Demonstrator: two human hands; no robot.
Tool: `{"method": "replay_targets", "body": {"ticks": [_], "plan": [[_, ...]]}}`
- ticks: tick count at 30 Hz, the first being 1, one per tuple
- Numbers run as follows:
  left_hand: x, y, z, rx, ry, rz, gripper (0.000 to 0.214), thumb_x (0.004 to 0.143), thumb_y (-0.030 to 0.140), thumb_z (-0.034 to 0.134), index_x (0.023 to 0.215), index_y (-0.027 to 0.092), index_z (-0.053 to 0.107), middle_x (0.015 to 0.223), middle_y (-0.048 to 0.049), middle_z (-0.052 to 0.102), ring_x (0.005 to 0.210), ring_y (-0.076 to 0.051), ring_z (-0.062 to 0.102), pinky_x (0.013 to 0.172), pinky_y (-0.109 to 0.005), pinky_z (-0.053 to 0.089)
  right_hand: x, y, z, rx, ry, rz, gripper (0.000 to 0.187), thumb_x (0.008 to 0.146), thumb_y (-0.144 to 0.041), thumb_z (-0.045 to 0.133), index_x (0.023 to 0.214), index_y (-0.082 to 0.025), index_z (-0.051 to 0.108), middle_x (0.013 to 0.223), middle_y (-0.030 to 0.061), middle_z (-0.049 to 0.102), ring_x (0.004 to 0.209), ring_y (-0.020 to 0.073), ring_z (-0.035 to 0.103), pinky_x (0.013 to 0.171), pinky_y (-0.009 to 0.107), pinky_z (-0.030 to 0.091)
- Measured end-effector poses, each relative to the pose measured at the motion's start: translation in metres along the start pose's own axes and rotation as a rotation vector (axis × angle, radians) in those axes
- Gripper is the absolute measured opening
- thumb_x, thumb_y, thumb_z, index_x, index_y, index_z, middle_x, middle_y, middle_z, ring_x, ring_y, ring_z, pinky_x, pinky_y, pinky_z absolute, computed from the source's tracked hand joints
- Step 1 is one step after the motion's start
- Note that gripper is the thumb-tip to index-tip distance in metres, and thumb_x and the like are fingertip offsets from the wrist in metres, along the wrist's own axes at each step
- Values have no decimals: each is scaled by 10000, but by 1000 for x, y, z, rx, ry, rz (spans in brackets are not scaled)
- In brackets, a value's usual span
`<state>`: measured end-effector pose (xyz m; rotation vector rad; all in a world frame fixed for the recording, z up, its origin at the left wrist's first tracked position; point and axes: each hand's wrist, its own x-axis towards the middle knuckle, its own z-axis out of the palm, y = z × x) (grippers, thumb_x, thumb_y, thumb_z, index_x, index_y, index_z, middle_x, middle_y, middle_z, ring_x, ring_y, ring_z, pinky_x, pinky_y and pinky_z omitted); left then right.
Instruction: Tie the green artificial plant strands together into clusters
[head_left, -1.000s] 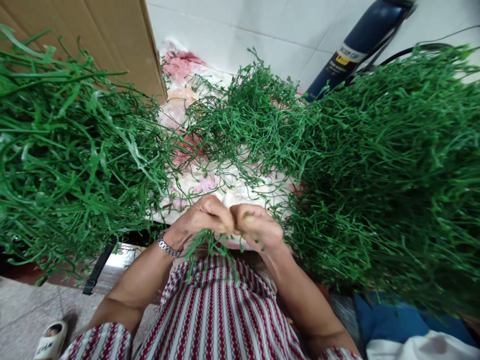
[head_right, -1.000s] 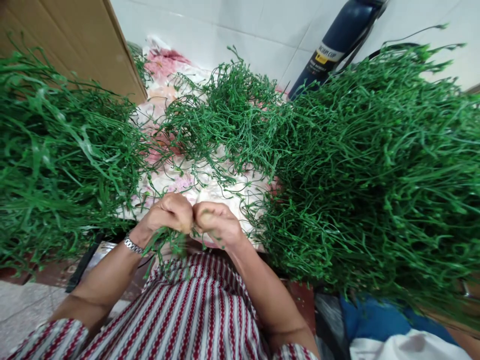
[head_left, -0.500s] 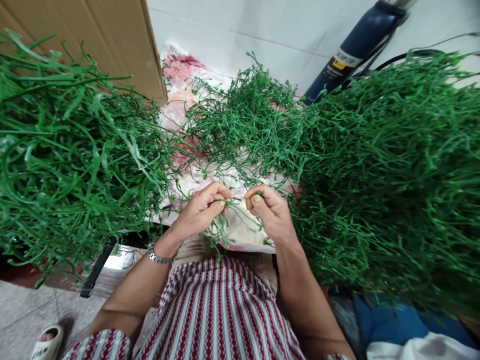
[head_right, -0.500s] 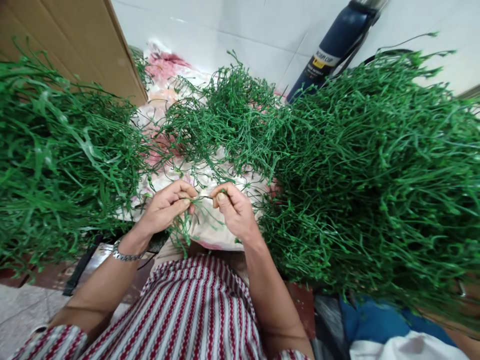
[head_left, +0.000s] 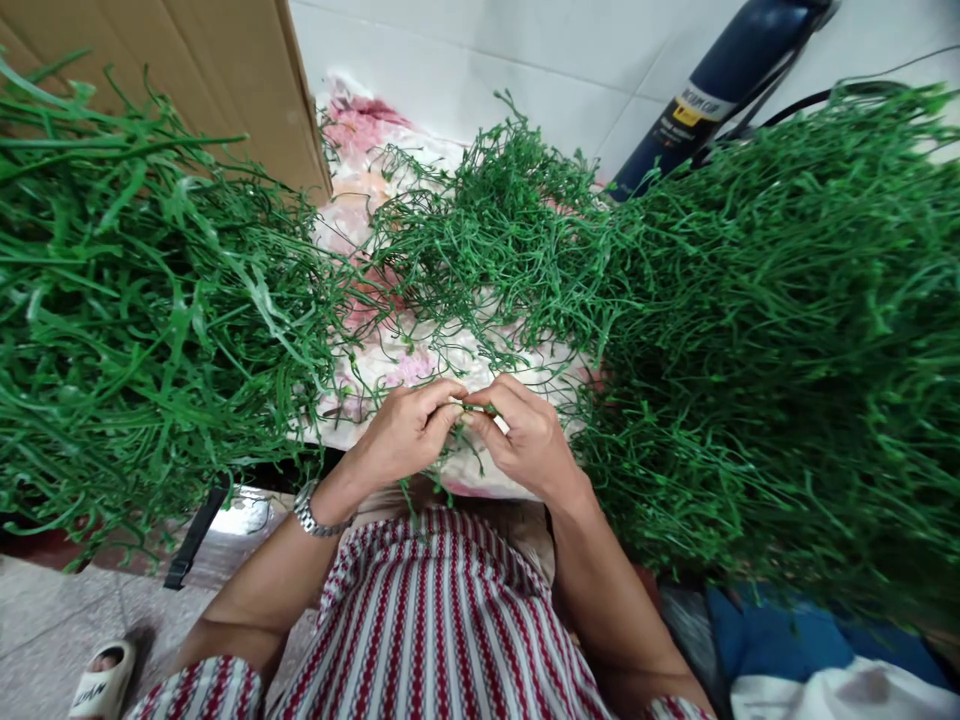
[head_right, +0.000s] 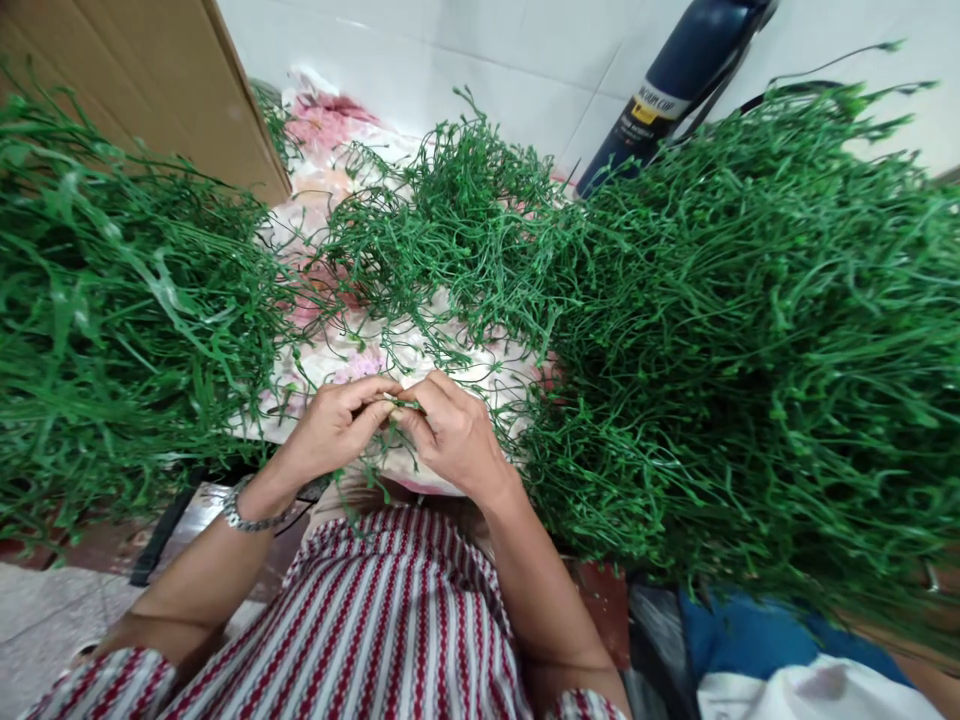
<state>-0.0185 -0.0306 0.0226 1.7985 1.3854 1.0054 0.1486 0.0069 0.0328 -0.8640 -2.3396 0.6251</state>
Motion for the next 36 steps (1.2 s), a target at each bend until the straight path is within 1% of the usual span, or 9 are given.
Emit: {"method": "replay_targets", "body": {"ticks": [4, 9, 13, 19, 24, 28, 30, 32, 36], "plan": [[-1, 3, -6, 249, -59, 110, 206, 826, 145, 419, 726, 158, 599, 665, -14, 572, 624, -116, 520, 604, -237, 370, -3, -3, -4, -132, -54, -33, 126, 874, -239, 443, 870, -170, 549, 752, 42, 505, 709, 154, 488, 615, 265, 392], [-3, 5, -4, 345, 66, 187, 179, 814, 153, 439, 760, 158, 610, 855, -54, 544, 721, -121, 521, 618, -231, 388, -3, -5, -3, -123, -87, -43, 97, 884, -207, 402, 879, -180, 494, 751, 39, 508, 708, 155, 485, 616, 267, 390], [-5, 1, 0, 370, 84, 214, 193, 813, 118, 422, 768, 159, 605, 715, -24, 516, 678, -118, 500, 604, -228, 370, -3, -4, -1, -183, -131, -7, 120, 900, -258, 390, 874, -179, 476, 771, 45, 528, 730, 162, 502, 630, 272, 375], [-6, 3, -6, 465, -3, 233, 187, 789, 105, 402, 685, 163, 545, 645, -5, 483, 595, -110, 430, 550, -239, 298, -3, -6, -2, -284, -200, 9, 203, 895, -295, 397, 760, -185, 502, 690, 21, 501, 622, 134, 447, 547, 258, 268], [1, 5, -21, 289, -253, 144, 152, 795, 152, 416, 666, 163, 495, 576, 30, 439, 548, -94, 389, 541, -228, 277, 0, -12, -4, 57, -246, 25, 194, 889, -282, 407, 732, -183, 463, 627, -20, 443, 580, 102, 410, 558, 231, 285], [6, -2, -22, -164, -428, 32, 298, 815, 275, 445, 546, 147, 452, 480, 47, 332, 470, -70, 322, 477, -209, 242, 0, -12, -2, 421, -268, 135, 259, 878, -320, 432, 660, -181, 437, 549, -50, 354, 504, 77, 328, 501, 216, 262], [6, -5, -15, -455, -386, -45, 357, 787, 395, 502, 542, 135, 497, 463, 46, 323, 448, -64, 285, 445, -209, 216, 0, -10, 3, 679, -250, 236, 298, 863, -383, 449, 643, -182, 433, 525, -55, 344, 472, 72, 303, 462, 211, 247], [6, -7, -7, -675, -267, -135, 384, 725, 473, 572, 573, 120, 559, 462, 40, 344, 443, -62, 278, 436, -213, 204, 0, -10, 9, 949, -179, 340, 327, 835, -441, 477, 640, -182, 432, 502, -56, 364, 436, 67, 304, 428, 208, 238], [5, -7, 5, -895, -76, -267, 373, 659, 488, 645, 596, 124, 600, 430, 41, 361, 411, -64, 288, 416, -215, 194, 3, -12, 17, 1277, -5, 395, 361, 787, -494, 523, 625, -195, 402, 457, -67, 370, 374, 65, 308, 390, 210, 257]]}}
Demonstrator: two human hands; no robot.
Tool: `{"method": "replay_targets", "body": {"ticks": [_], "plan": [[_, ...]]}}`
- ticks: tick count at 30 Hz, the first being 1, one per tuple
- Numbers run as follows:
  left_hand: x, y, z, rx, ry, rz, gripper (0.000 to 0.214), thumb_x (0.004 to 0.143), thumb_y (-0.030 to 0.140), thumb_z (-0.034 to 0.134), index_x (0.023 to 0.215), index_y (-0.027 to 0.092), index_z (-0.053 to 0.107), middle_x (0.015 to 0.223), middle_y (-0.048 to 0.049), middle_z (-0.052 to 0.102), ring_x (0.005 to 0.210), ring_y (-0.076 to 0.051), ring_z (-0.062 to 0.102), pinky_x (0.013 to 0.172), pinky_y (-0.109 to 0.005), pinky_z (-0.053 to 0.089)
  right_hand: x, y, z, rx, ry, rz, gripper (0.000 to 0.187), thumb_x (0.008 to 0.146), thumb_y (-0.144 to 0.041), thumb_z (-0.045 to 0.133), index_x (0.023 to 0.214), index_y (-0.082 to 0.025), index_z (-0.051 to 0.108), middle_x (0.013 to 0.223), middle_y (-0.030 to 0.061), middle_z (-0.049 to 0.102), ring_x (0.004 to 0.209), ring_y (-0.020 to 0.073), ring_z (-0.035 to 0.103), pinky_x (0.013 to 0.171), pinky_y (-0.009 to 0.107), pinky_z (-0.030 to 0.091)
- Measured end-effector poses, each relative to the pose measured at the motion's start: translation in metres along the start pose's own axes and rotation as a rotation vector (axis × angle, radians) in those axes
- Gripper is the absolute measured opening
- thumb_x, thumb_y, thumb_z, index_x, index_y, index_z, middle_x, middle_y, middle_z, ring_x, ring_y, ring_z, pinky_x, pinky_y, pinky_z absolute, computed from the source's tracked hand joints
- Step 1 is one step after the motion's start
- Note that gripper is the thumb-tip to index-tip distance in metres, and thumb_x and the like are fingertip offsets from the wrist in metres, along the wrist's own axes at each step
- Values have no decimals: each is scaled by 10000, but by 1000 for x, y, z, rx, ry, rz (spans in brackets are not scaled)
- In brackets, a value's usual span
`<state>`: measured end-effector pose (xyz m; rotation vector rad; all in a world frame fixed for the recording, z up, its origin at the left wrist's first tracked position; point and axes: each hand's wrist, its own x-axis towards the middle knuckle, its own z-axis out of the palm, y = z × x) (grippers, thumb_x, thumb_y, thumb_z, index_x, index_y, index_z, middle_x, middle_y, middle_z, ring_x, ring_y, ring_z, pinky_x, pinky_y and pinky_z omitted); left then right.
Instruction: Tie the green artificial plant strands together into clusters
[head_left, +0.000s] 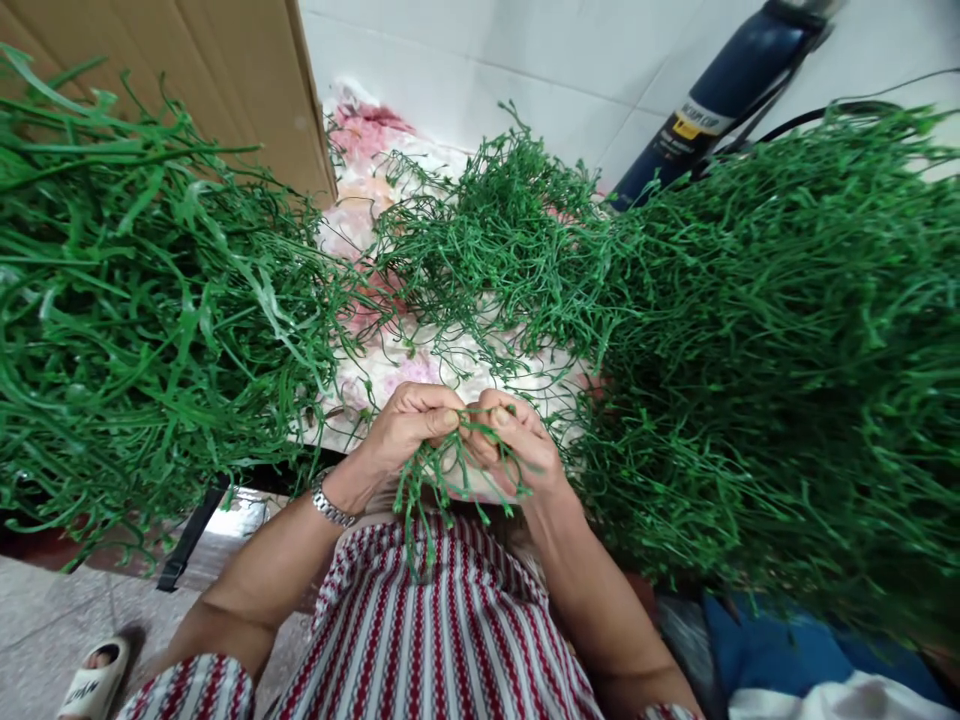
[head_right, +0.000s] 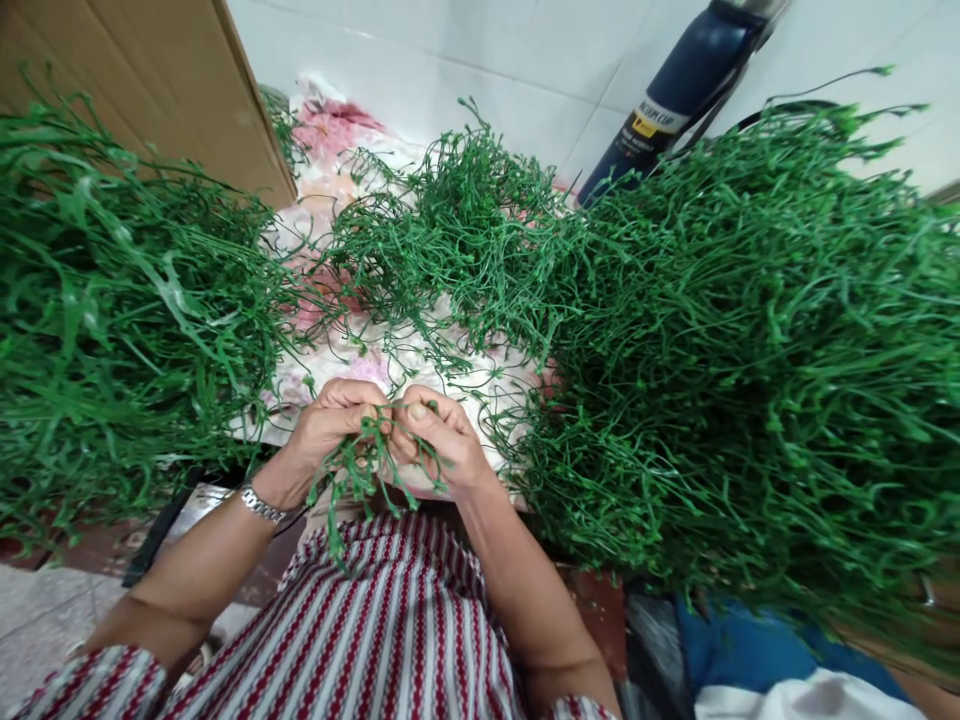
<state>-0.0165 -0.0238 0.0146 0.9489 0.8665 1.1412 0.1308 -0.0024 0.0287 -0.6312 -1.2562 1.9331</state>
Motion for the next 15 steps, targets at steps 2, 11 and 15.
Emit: {"method": "replay_targets", "body": {"ticks": [2, 11, 15], "plan": [[2, -1, 0, 12, 48, 49, 358, 674, 479, 641, 610, 129, 600, 443, 41, 375, 415, -64, 302, 417, -213, 208, 1, -2, -2, -26, 34, -43, 350, 799, -484, 521, 634, -194, 417, 488, -53, 420, 394, 69, 341, 403, 212, 286], [1, 1, 5, 470, 118, 271, 69, 807, 210, 508, 769, 156, 529, 595, 44, 462, 503, -58, 404, 472, -173, 300, 4, 0, -18, -304, 151, 30, 272, 828, -432, 531, 755, -171, 518, 509, -60, 440, 401, 48, 332, 387, 184, 242], [-1, 2, 10, 730, 185, 393, 66, 804, 154, 477, 771, 162, 534, 629, 32, 498, 546, -70, 449, 532, -186, 351, 3, 7, -12, -247, 145, 38, 269, 829, -446, 525, 786, -182, 507, 507, -69, 434, 407, 45, 326, 395, 177, 247]]}}
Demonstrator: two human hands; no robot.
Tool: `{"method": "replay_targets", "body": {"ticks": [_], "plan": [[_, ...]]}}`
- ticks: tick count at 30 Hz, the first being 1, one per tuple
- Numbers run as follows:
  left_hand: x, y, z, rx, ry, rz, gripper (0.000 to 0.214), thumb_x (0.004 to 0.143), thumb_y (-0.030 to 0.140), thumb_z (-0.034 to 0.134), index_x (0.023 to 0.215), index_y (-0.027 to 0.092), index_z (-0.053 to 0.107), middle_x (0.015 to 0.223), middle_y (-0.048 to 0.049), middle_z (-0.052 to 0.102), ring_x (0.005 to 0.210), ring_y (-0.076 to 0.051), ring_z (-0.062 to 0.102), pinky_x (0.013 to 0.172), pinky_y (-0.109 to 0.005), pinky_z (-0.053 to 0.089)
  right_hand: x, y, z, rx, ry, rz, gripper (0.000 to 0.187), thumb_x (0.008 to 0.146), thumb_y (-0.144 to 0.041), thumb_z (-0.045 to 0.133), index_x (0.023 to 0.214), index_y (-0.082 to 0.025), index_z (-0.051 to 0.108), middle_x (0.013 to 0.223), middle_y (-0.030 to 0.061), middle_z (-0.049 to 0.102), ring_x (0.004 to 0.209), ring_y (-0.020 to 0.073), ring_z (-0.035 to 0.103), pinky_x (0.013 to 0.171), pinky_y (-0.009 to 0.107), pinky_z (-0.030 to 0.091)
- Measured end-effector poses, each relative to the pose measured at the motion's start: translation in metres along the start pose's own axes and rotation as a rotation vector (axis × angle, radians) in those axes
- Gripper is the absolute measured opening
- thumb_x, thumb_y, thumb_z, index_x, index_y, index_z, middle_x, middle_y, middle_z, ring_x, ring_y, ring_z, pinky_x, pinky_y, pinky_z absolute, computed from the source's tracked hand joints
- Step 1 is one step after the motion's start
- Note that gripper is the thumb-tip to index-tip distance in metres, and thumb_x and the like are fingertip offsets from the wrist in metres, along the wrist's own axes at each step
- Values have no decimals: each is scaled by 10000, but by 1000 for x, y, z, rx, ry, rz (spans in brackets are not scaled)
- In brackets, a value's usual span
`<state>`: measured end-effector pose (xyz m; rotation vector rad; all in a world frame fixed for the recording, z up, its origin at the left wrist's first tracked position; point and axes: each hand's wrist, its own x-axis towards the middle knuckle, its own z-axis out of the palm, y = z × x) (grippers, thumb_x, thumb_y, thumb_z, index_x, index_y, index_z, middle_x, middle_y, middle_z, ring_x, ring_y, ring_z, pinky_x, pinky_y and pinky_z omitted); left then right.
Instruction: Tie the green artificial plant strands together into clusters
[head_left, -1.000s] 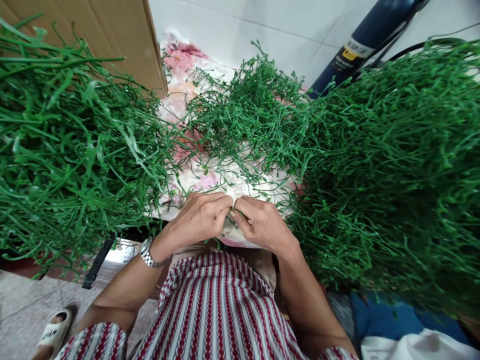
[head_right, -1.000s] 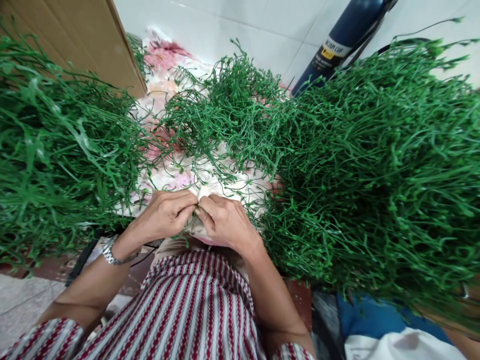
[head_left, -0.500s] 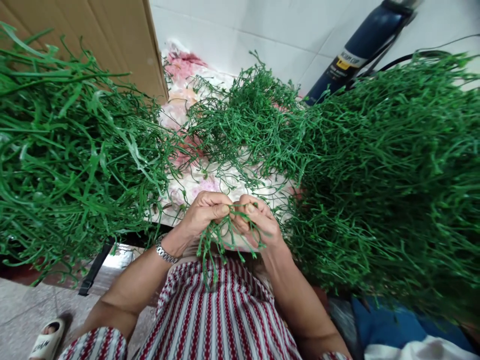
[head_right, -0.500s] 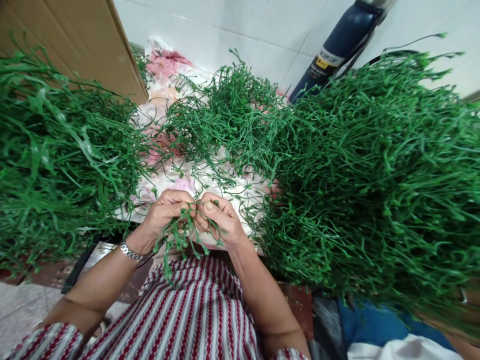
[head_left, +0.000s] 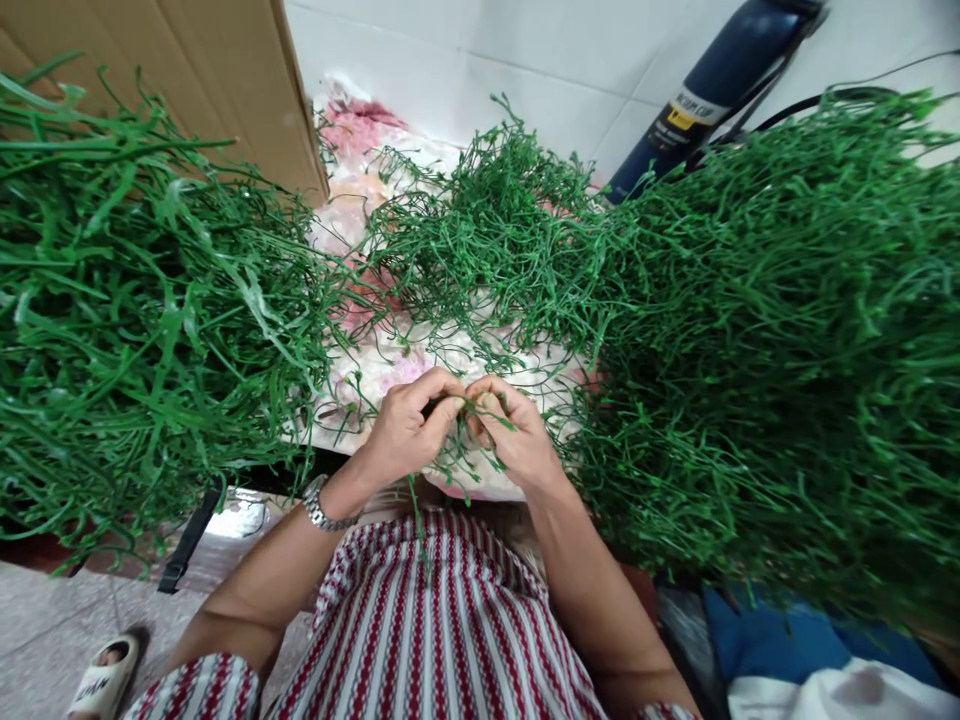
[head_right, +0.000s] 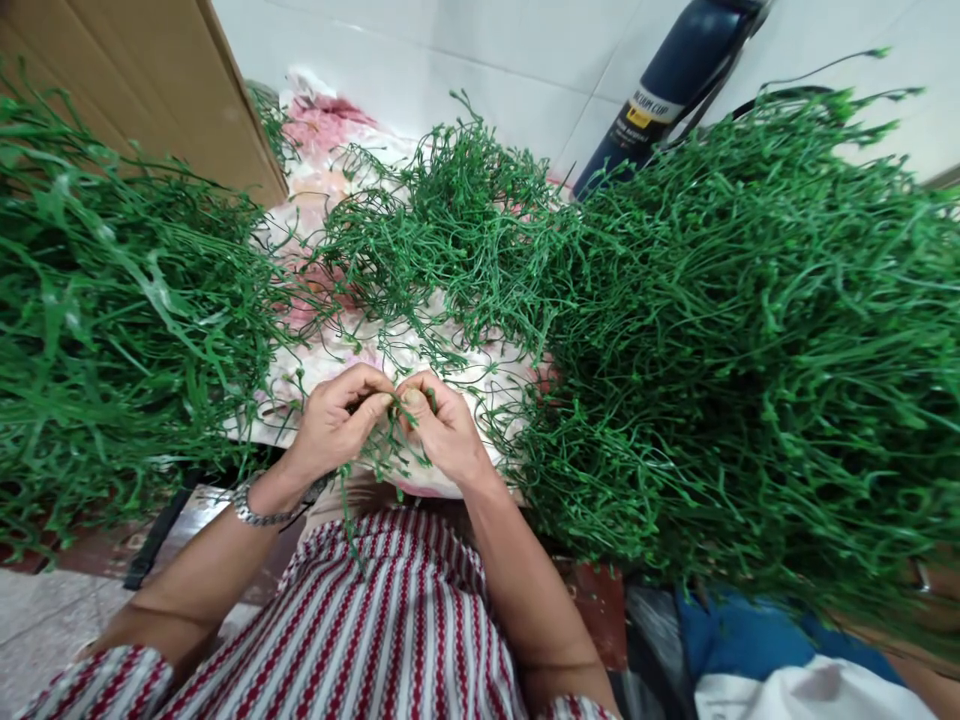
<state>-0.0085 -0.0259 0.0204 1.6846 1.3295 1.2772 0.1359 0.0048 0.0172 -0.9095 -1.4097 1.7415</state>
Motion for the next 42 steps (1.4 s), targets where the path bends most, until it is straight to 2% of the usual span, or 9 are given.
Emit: {"method": "replay_targets", "body": {"ticks": [5, 11, 14, 18, 23, 27, 35, 38, 42], "plan": [[-3, 0, 2, 130, 33, 86, 75, 799, 138, 484, 775, 165, 551, 645, 25, 537, 568, -74, 486, 564, -194, 369, -4, 0, -2, 101, -60, 43, 262, 794, -428, 580, 799, -182, 493, 508, -82, 378, 413, 42, 296, 392, 172, 228], [-1, -3, 5, -83, 102, -11, 84, 762, 125, 540, 688, 155, 566, 592, 34, 525, 535, -69, 464, 509, -179, 358, -5, 1, -2, 142, -49, 46, 274, 725, -386, 665, 822, -188, 502, 545, -83, 374, 428, 42, 303, 401, 174, 241], [0, -2, 6, -120, 161, 32, 96, 741, 126, 574, 650, 151, 587, 618, 15, 519, 605, -91, 480, 551, -202, 367, -4, 6, 0, 112, -24, 29, 283, 705, -386, 682, 805, -193, 502, 599, -68, 412, 456, 45, 332, 417, 180, 248], [0, -1, 6, -160, 166, 28, 87, 728, 112, 582, 650, 147, 599, 638, 5, 512, 636, -102, 482, 557, -214, 355, -3, 8, 0, -21, 21, -31, 252, 710, -363, 676, 805, -195, 515, 660, -51, 453, 528, 60, 383, 492, 192, 324], [-2, 0, 5, -352, 148, -146, 69, 703, 119, 605, 638, 141, 608, 609, 12, 536, 585, -90, 476, 533, -203, 360, -6, 2, 1, -357, 40, -168, 220, 788, -281, 584, 982, -192, 530, 802, -4, 548, 699, 105, 505, 632, 222, 399], [-3, 3, 4, -323, 150, -160, 48, 706, 136, 610, 659, 136, 620, 608, 10, 558, 573, -85, 486, 524, -190, 374, -9, -4, 3, -677, 20, -338, 100, 831, -195, 482, 884, -155, 556, 774, 24, 565, 711, 123, 521, 665, 246, 403], [-5, 8, -4, 153, 31, 26, 79, 790, 154, 503, 751, 153, 572, 657, 10, 567, 596, -89, 505, 583, -205, 389, -7, -6, 1, -862, 67, -550, 132, 804, -113, 452, 843, -151, 573, 706, 25, 541, 652, 127, 513, 615, 250, 403], [-5, 12, -11, 343, -102, 56, 125, 827, 186, 448, 774, 152, 555, 681, -2, 565, 625, -106, 504, 608, -232, 373, -8, -6, 0, -886, 42, -556, 133, 811, -114, 440, 849, -149, 562, 727, 33, 557, 670, 130, 527, 628, 248, 413], [-1, 14, -21, 394, -299, 19, 172, 838, 204, 417, 723, 151, 534, 612, 21, 490, 580, -97, 446, 567, -232, 322, -11, -7, -2, -976, -66, -507, 125, 807, -101, 416, 770, -142, 528, 690, 33, 537, 647, 131, 509, 612, 247, 394]]}}
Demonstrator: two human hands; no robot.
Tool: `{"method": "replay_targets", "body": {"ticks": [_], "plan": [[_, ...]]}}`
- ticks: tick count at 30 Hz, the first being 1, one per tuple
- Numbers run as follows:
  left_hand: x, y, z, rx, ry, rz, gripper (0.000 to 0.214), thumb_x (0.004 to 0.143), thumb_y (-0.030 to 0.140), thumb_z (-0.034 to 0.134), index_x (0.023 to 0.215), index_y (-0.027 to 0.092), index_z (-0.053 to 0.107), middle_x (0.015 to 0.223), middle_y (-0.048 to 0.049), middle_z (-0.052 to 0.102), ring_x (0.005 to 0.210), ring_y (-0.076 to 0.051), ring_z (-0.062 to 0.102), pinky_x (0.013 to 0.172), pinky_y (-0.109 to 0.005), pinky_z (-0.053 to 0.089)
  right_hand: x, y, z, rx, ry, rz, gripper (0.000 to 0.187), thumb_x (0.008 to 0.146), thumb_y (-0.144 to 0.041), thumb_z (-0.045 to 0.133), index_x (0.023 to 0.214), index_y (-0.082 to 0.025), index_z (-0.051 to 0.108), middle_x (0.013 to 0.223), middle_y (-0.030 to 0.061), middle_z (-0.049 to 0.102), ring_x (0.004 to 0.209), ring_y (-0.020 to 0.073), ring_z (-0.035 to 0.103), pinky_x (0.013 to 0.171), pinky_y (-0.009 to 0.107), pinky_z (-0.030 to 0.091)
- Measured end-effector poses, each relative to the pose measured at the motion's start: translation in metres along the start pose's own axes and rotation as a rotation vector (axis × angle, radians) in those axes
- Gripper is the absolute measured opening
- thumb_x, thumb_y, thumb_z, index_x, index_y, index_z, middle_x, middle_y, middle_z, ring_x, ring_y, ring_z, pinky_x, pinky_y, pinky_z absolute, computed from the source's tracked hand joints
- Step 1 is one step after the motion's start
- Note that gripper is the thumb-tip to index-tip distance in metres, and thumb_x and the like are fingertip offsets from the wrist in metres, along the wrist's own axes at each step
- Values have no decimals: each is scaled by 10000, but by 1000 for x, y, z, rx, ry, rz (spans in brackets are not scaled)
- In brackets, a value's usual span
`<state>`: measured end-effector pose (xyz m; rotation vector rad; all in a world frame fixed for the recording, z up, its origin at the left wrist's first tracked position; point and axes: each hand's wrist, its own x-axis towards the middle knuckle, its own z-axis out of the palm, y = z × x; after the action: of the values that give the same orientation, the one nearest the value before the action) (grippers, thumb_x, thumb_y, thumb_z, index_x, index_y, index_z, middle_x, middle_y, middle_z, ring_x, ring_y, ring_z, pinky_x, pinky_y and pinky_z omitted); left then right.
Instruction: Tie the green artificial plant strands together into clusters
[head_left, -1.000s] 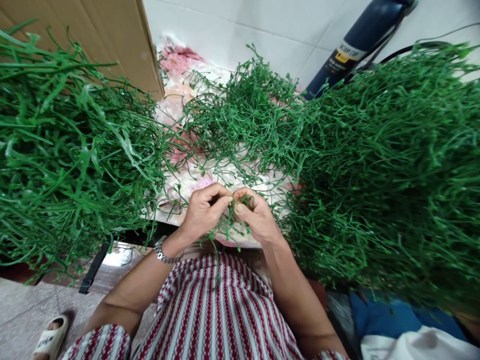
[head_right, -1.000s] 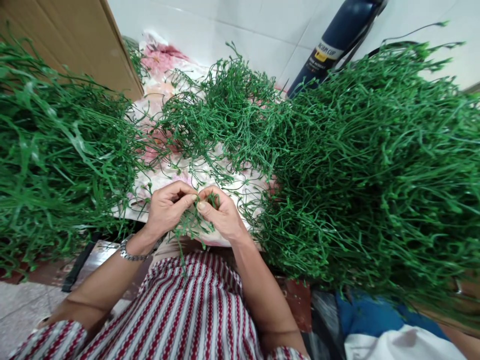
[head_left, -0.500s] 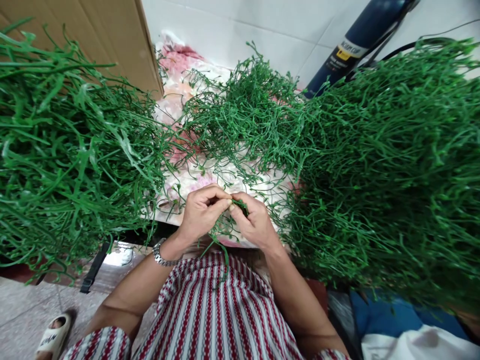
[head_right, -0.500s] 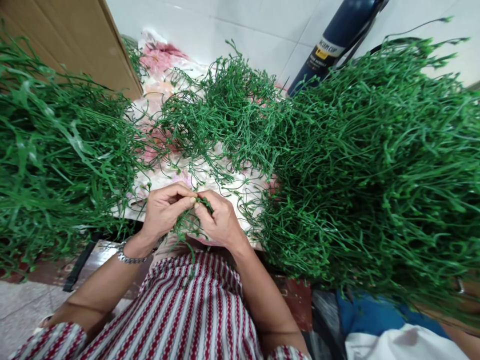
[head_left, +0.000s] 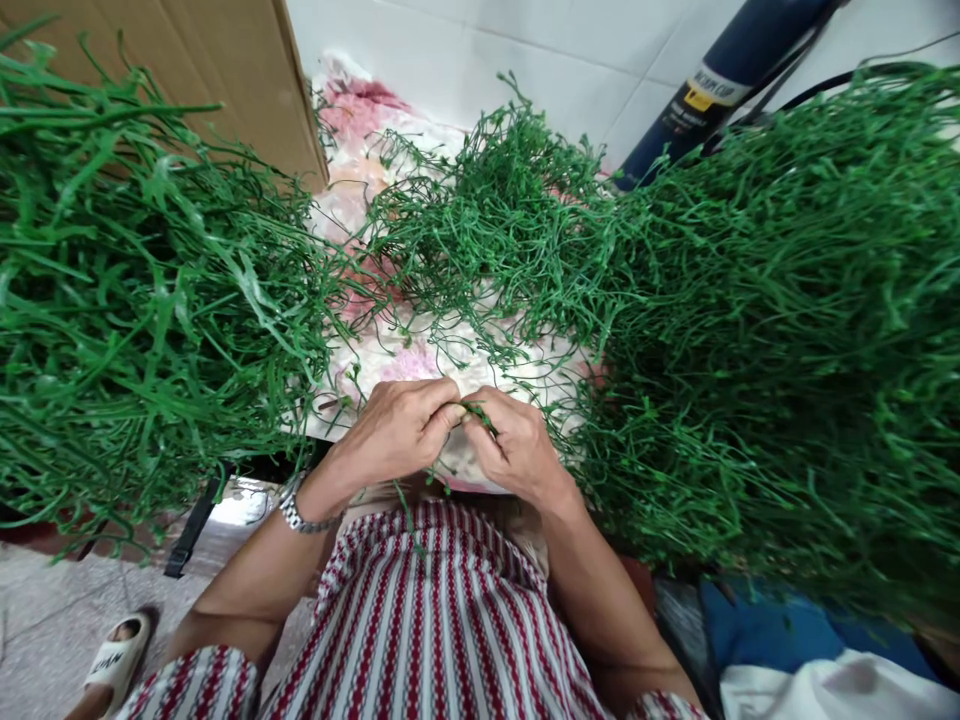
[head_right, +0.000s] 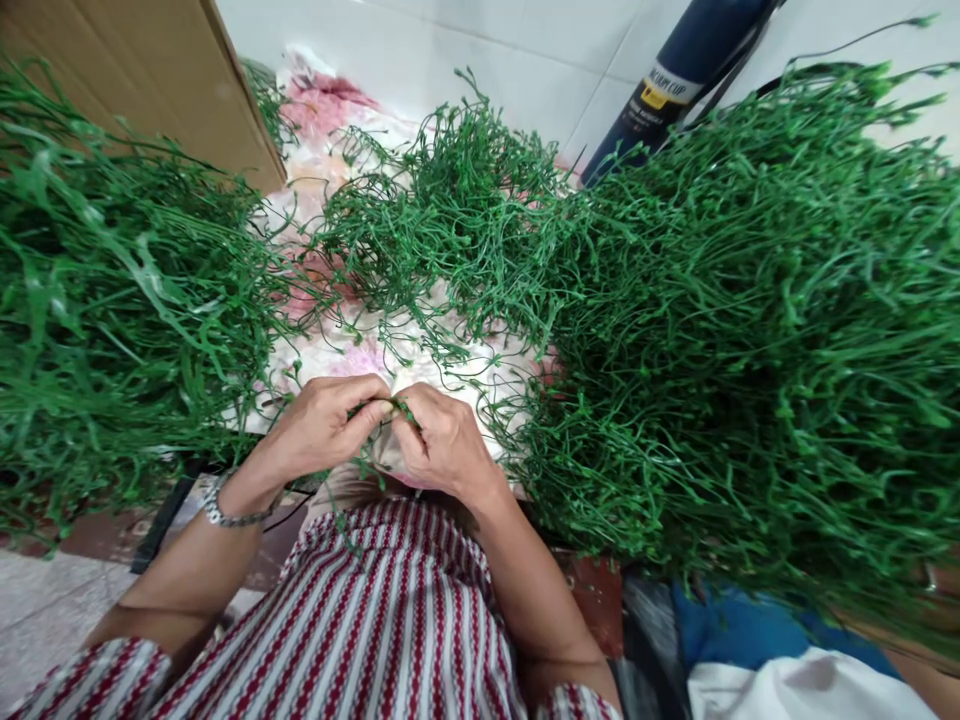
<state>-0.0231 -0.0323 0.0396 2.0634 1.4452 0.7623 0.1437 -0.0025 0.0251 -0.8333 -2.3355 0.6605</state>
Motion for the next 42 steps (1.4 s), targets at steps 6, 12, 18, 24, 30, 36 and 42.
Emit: {"method": "replay_targets", "body": {"ticks": [6, 12, 18, 24, 30, 36, 42], "plan": [[3, -8, -2, -237, -149, -53, 153, 775, 198, 484, 639, 139, 523, 556, 44, 444, 557, -77, 404, 548, -201, 308, -1, -2, -4, -3, -121, 56, 112, 783, -94, 434, 791, -165, 520, 656, -8, 531, 587, 102, 477, 578, 220, 364], [1, -8, 4, -378, -88, -147, 206, 776, 209, 468, 586, 133, 492, 527, 45, 408, 530, -73, 369, 511, -193, 288, -3, -1, -3, -123, -87, -23, 111, 820, -140, 433, 868, -146, 533, 759, 43, 601, 664, 132, 536, 626, 240, 392], [0, -8, 0, -226, -126, -52, 210, 773, 239, 499, 589, 137, 497, 530, 50, 393, 535, -73, 353, 521, -204, 267, -4, 3, -4, -83, -121, -57, 97, 835, -148, 429, 816, -168, 522, 719, 27, 590, 624, 120, 518, 596, 229, 376], [2, -13, -2, -447, -270, -65, 257, 764, 229, 525, 530, 127, 505, 477, 56, 339, 480, -59, 313, 463, -190, 240, -3, 0, -14, 17, -245, -3, 108, 845, -208, 463, 790, -156, 540, 635, -4, 526, 556, 91, 442, 548, 210, 323], [2, -14, -1, -875, -383, -83, 285, 703, 276, 622, 482, 120, 536, 417, 51, 341, 416, -51, 259, 411, -213, 195, 1, 2, -18, 601, -369, 129, 263, 841, -338, 492, 674, -142, 542, 517, -46, 412, 466, 56, 346, 452, 190, 265], [-1, -9, 13, -1173, -213, -259, 334, 625, 356, 688, 448, 127, 522, 399, 33, 402, 384, -55, 299, 389, -220, 215, -3, 0, 3, 1149, -218, 441, 297, 714, -433, 627, 663, -157, 529, 423, -83, 344, 355, 38, 238, 363, 190, 180], [-1, -11, 26, -1266, 13, -306, 352, 594, 419, 690, 488, 143, 500, 424, 30, 415, 380, -60, 319, 385, -218, 248, 0, -4, 13, 1192, -30, 470, 314, 704, -472, 623, 684, -176, 521, 447, -78, 369, 352, 44, 253, 362, 191, 214]]}}
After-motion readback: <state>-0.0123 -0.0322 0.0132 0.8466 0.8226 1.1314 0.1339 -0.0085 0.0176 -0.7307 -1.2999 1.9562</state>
